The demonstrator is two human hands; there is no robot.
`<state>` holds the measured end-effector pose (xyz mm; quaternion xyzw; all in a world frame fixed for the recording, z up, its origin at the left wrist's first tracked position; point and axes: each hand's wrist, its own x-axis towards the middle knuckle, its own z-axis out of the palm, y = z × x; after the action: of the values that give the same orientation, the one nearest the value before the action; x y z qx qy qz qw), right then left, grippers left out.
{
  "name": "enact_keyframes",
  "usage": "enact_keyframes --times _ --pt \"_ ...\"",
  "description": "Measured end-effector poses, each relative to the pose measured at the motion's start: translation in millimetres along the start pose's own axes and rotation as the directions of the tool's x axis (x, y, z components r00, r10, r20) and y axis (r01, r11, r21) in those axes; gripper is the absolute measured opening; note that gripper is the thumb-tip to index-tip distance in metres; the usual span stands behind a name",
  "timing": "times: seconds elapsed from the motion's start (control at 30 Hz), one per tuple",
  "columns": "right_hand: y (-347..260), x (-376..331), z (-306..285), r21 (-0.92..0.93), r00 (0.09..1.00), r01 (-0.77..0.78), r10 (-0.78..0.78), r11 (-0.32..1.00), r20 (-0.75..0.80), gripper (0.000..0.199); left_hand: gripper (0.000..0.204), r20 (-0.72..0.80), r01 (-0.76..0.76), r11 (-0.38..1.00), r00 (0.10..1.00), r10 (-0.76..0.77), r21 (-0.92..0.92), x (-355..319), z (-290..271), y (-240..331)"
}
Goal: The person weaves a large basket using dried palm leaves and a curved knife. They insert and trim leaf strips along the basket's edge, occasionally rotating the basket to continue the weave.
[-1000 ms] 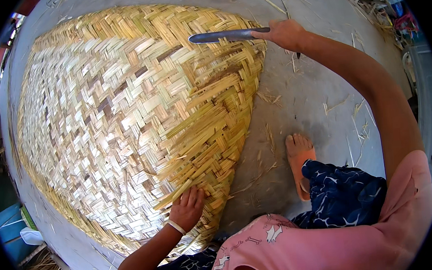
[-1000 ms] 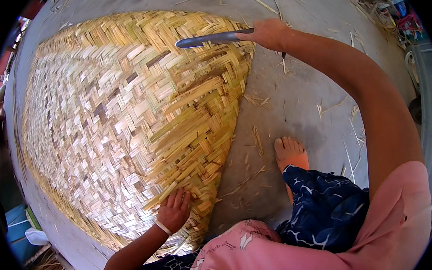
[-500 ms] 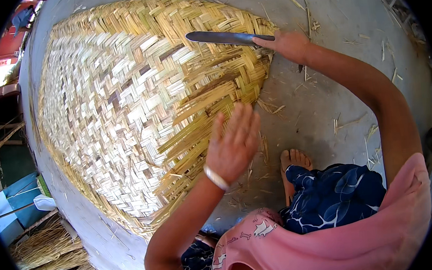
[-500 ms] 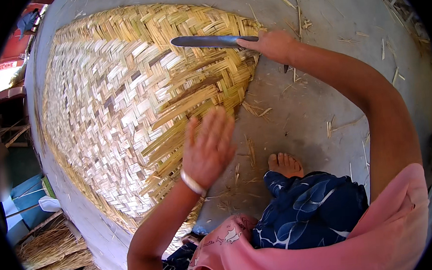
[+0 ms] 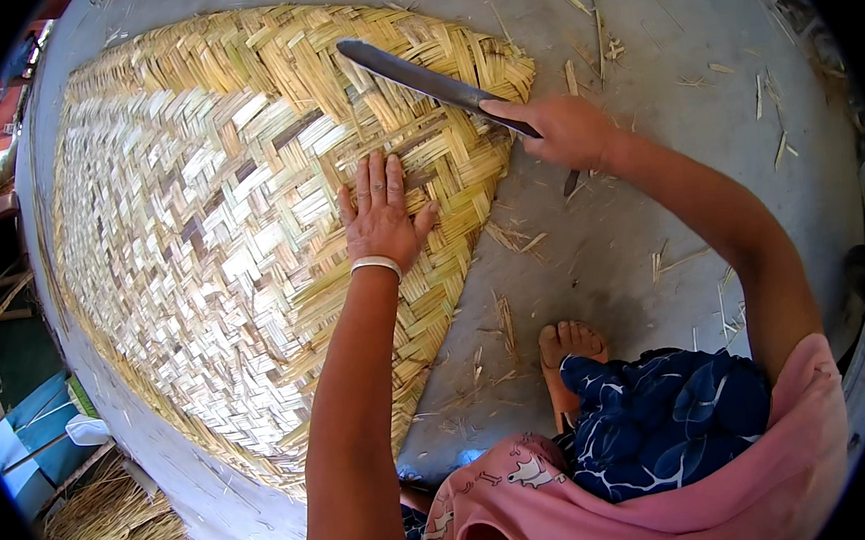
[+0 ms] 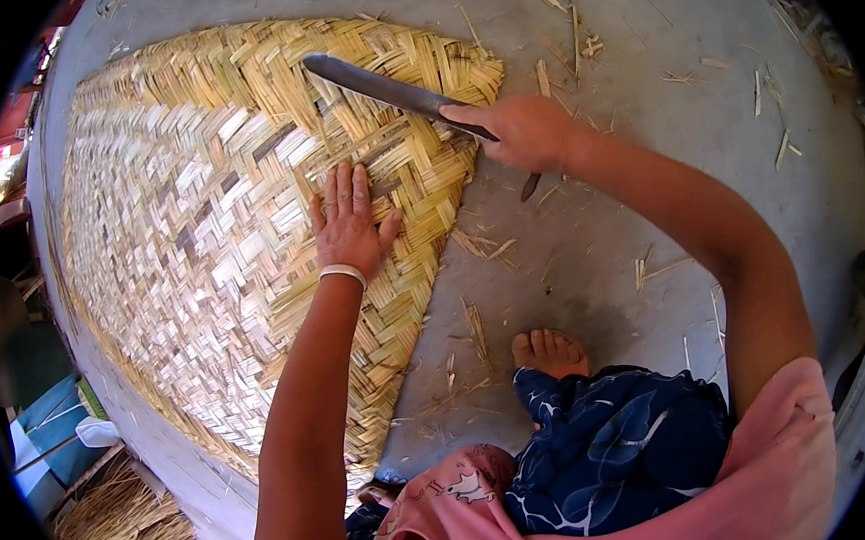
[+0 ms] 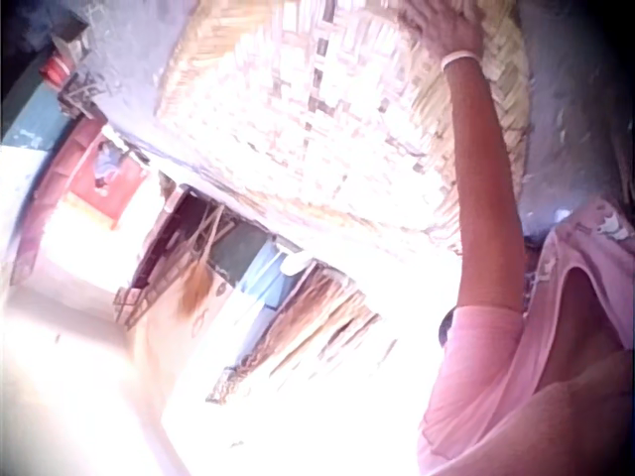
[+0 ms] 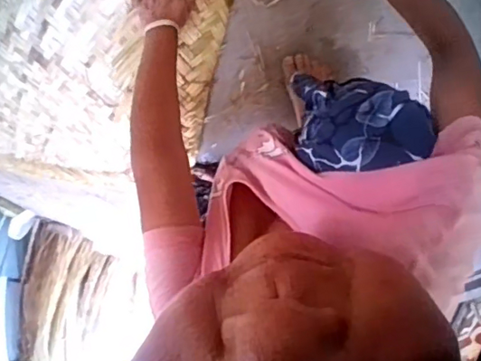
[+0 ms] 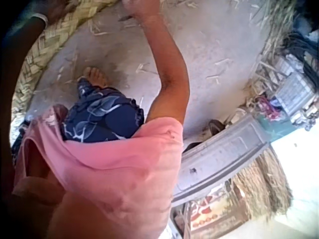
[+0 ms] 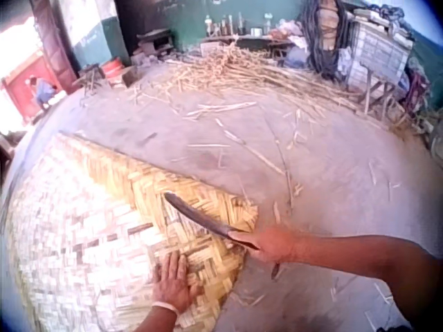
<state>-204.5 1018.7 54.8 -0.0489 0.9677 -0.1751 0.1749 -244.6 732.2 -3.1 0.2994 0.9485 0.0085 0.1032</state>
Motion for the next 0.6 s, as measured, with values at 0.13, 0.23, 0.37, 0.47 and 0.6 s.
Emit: enact_keyframes --times 0.13,0.23,0.37,0.47,0.6 --pt "-16 -17 -30 0.304 0.9 -0.01 0.141 0.953 -0.412 0.063 0.081 0.007 -0.003 1.0 1.0 0.003 -0.012 1 4 -2" --pt "-22 -19 -47 0.324 0.585 0.199 0.153 0.925 -0.797 0.066 0.081 -0.009 0.011 1.0 1.0 -0.011 -0.004 -9 9 -10" --pt "5 -35 4 0.111 0.906 -0.294 0.314 0.949 -0.284 0.068 0.082 0.003 -0.017 1.0 1.0 0.017 -0.019 3 4 -1" --pt "5 -22 -13 0.131 0.94 -0.326 0.336 0.936 -0.059 0.07 0.082 -0.014 0.001 1.0 1.0 -0.001 -0.006 6 7 -7" --pt "-25 -25 -38 0.563 0.804 -0.083 0.389 0.822 -0.449 0.074 0.081 -0.004 -0.019 1.0 1.0 0.019 -0.001 2 5 -8"
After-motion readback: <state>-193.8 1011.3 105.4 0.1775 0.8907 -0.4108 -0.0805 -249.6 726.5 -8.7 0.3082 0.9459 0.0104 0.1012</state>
